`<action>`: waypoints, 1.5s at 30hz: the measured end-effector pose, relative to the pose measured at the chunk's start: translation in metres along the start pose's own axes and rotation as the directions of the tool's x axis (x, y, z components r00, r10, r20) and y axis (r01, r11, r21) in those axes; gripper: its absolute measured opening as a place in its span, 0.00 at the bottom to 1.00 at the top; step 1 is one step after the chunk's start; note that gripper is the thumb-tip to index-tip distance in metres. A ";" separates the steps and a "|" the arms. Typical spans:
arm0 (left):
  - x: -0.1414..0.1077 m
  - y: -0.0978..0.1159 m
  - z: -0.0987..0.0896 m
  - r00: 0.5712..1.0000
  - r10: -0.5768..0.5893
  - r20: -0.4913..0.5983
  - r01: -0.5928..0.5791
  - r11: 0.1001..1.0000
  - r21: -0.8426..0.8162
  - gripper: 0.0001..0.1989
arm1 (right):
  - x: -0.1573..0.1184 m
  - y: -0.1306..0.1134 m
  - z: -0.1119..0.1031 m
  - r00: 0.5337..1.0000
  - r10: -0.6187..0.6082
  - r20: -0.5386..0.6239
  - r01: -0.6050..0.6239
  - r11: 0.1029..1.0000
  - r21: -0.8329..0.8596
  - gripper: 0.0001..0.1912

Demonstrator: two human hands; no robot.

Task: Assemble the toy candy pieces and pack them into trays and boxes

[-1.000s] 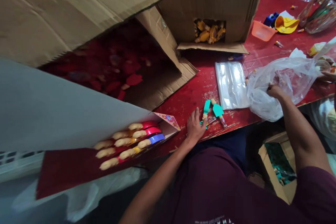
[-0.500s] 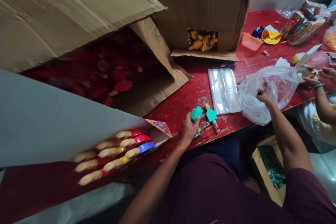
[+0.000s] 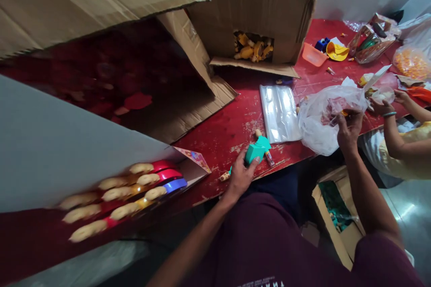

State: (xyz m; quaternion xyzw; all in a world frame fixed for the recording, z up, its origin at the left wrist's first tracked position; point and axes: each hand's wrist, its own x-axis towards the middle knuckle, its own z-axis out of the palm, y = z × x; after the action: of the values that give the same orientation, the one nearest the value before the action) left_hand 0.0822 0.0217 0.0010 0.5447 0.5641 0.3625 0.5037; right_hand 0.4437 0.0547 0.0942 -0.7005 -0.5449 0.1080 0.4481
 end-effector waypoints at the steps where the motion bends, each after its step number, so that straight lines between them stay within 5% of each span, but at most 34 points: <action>1: -0.003 0.008 0.000 1.000 0.008 0.027 -0.008 1.000 -0.027 0.22 | -0.015 -0.022 0.004 0.999 -0.051 -0.017 0.052 0.990 0.129 0.22; 6: -0.022 0.046 -0.012 0.984 0.070 0.161 -0.045 0.987 -0.157 0.19 | -0.078 -0.109 0.032 0.980 -0.181 0.078 0.139 0.915 0.378 0.21; 11: -0.045 0.070 -0.043 0.964 0.110 0.242 -0.043 0.963 -0.265 0.22 | -0.101 -0.141 0.048 0.935 -0.226 0.275 0.069 0.873 0.484 0.14; 24: -0.064 0.079 -0.093 0.930 0.068 0.362 -0.005 0.985 -0.172 0.26 | -0.115 -0.146 0.066 0.746 -0.142 0.650 -0.261 0.836 0.482 0.19; 29: -0.063 0.072 -0.101 0.915 0.075 0.396 -0.072 0.997 -0.023 0.26 | -0.111 -0.150 0.061 0.723 -0.284 0.630 -0.066 0.879 0.472 0.14; 33: -0.062 0.074 -0.102 0.895 0.085 0.437 -0.121 0.991 0.057 0.26 | -0.104 -0.155 0.058 0.629 -0.446 0.636 0.085 0.853 0.515 0.14; 41: -0.062 0.079 -0.103 0.807 0.085 0.584 -0.137 0.990 0.046 0.19 | -0.104 -0.151 0.047 0.470 -0.496 0.730 0.183 0.864 0.469 0.19; 45: -0.065 0.077 -0.103 0.777 0.049 0.628 -0.098 0.994 0.043 0.19 | -0.109 -0.152 0.045 0.439 -0.526 0.729 0.216 0.849 0.482 0.16</action>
State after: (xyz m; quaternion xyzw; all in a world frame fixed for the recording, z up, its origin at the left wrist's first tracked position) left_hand -0.0043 -0.0163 0.1095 0.6739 0.3562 0.1596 0.6273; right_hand 0.2725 -0.0154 0.1451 -0.3380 -0.8075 0.4148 0.2484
